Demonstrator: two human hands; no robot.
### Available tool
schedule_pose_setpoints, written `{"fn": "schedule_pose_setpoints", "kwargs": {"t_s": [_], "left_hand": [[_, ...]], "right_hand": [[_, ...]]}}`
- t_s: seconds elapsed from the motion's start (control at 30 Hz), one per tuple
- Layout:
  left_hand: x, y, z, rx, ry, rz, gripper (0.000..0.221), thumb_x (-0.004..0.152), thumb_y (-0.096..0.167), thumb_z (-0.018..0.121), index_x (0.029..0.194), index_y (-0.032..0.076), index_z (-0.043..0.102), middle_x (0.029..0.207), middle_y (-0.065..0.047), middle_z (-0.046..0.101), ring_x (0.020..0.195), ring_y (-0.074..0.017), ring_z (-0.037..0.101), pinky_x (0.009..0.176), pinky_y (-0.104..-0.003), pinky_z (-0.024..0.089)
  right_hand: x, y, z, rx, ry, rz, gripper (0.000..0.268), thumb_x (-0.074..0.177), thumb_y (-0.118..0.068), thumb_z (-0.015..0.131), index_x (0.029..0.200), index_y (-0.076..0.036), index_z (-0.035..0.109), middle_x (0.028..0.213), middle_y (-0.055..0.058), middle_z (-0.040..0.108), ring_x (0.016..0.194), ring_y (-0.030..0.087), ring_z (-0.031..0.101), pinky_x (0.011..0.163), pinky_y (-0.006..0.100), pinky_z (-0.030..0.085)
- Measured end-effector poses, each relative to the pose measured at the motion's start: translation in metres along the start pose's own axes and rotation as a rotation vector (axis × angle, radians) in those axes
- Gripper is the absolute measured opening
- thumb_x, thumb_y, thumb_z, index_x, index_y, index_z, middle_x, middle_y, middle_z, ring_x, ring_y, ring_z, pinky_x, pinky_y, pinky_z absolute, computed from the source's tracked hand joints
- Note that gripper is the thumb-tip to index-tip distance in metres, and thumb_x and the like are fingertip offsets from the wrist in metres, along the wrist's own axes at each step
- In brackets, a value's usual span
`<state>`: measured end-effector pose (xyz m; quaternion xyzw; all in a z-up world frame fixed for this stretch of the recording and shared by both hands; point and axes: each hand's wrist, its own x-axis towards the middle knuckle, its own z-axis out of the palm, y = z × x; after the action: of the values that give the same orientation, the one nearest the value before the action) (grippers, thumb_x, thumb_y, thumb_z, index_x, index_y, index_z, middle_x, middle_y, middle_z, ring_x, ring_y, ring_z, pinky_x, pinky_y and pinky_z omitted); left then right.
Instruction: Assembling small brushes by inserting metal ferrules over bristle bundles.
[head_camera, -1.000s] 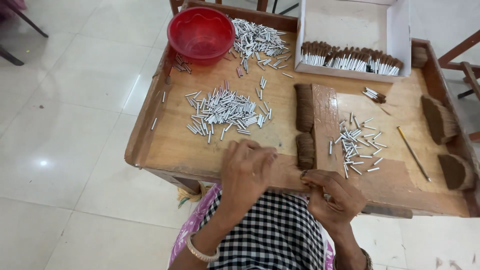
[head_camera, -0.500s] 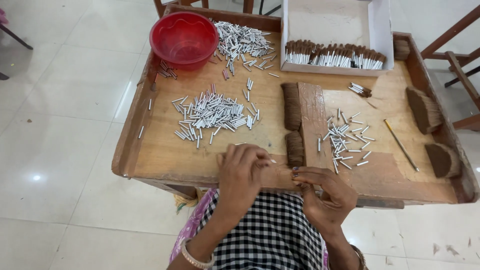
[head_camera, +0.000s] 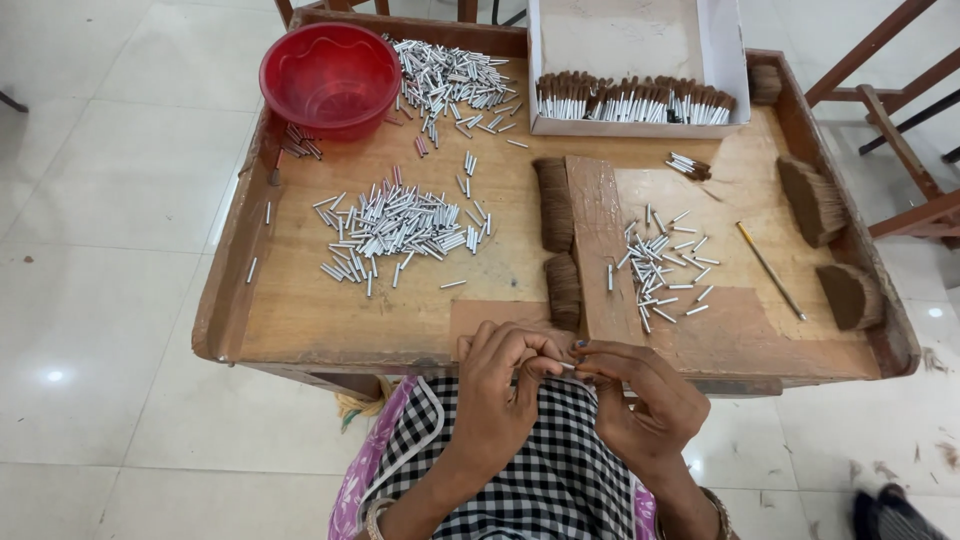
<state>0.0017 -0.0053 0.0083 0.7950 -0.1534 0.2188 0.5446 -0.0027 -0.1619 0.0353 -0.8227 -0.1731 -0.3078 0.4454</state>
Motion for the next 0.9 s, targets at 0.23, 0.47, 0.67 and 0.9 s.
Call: {"fn": "schedule_pose_setpoints", "kwargs": {"t_s": [0.23,0.47,0.67,0.9], "left_hand": [[-0.004,0.003,0.004,0.220,0.094,0.089,0.006,0.092,0.010,0.071,0.092,0.011,0.065,0.094,0.005,0.069,0.089,-0.0172,0.059,0.083,-0.035,0.035],[-0.004,0.003,0.000,0.297,0.140,0.101,0.007,0.093,0.012,0.072,0.095,0.011,0.065,0.095,0.004,0.069,0.089,-0.0176,0.059,0.083,-0.035,0.035],[-0.004,0.002,-0.002,0.294,0.138,0.085,0.009,0.093,0.014,0.073,0.095,0.011,0.065,0.095,0.004,0.069,0.088,-0.0178,0.059,0.083,-0.035,0.035],[-0.005,0.002,-0.003,0.325,0.146,0.095,0.008,0.091,0.009,0.071,0.095,0.012,0.064,0.096,0.003,0.067,0.091,-0.0199,0.059,0.084,-0.037,0.035]], "right_hand": [[0.003,-0.005,-0.012,-0.179,-0.061,-0.213,0.026,0.078,0.011,0.075,0.100,-0.003,0.076,0.100,0.011,0.077,0.087,0.018,0.077,0.071,0.027,0.060],[0.007,-0.011,-0.004,-0.072,-0.126,-0.133,0.031,0.077,0.014,0.074,0.105,0.000,0.075,0.104,0.011,0.075,0.093,0.020,0.076,0.072,0.026,0.063],[-0.001,-0.005,0.001,-0.103,-0.116,-0.179,0.034,0.078,0.015,0.072,0.107,-0.001,0.074,0.102,0.009,0.076,0.091,0.020,0.077,0.077,0.028,0.062],[0.011,-0.016,0.004,-0.214,-0.122,-0.213,0.042,0.073,0.013,0.071,0.114,0.006,0.073,0.119,0.018,0.073,0.117,0.034,0.068,0.096,0.040,0.057]]}}
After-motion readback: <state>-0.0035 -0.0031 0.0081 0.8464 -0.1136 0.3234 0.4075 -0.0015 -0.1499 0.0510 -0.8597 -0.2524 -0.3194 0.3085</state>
